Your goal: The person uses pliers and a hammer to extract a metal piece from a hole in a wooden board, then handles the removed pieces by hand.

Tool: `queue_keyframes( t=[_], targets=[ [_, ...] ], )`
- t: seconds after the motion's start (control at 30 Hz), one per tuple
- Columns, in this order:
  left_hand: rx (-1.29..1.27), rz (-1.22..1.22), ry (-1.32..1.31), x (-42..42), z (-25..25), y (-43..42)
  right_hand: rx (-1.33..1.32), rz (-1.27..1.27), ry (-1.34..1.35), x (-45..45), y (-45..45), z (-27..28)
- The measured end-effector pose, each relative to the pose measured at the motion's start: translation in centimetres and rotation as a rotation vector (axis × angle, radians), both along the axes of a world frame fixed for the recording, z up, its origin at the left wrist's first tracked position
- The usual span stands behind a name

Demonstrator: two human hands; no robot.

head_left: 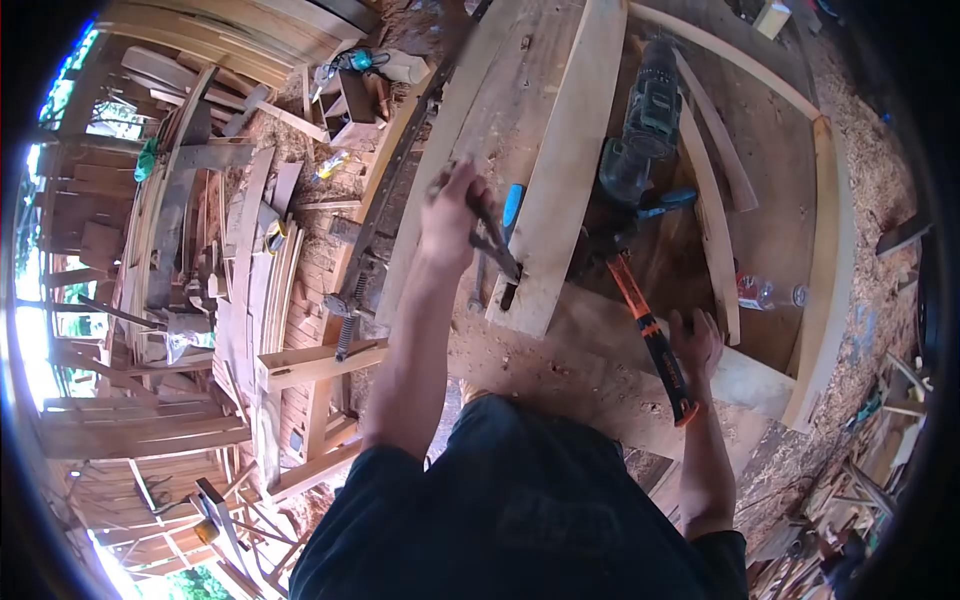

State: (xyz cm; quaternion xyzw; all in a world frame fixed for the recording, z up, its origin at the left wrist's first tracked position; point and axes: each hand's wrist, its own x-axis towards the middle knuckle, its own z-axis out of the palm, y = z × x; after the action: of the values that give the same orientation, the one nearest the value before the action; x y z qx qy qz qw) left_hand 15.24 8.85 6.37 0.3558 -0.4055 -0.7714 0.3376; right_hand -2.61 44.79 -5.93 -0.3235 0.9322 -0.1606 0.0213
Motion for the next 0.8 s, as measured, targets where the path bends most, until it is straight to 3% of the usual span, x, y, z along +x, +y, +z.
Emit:
queue_keyframes(
  t=[0.1, 0.23, 0.33, 0.47, 0.6, 0.8],
  targets=[
    [-0.025, -0.043, -0.177, -1.9, -0.4, -0.9, -0.007, -0.008, 0.010, 0.0, 0.1, -0.3],
    [-0.392, -0.244, -0.109, -1.2, -1.2, 0.4, 0.021, -0.026, 0.023, -0.2, -0.1, -0.6],
    [-0.481, -0.335, -0.189, -0.9, 0.9, 1.7, 0.049, -0.023, 0.035, -0.3, -0.1, -0.8],
    [-0.306, -0.322, 0.009, -0.4, -0.7, 0.0, 0.044, -0.018, 0.011, -0.1, -0.1, -0.4],
    [0.101, -0.151, 0.448, 2.5, -3.2, -2.5, 0.032, -0.020, 0.003, -0.3, 0.0, -0.5],
    [0.281, 0.028, 0.587, 6.8, -8.6, -6.0, 0.015, -0.023, -0.024, -0.1, -0.4, 0.1]
  ],
)
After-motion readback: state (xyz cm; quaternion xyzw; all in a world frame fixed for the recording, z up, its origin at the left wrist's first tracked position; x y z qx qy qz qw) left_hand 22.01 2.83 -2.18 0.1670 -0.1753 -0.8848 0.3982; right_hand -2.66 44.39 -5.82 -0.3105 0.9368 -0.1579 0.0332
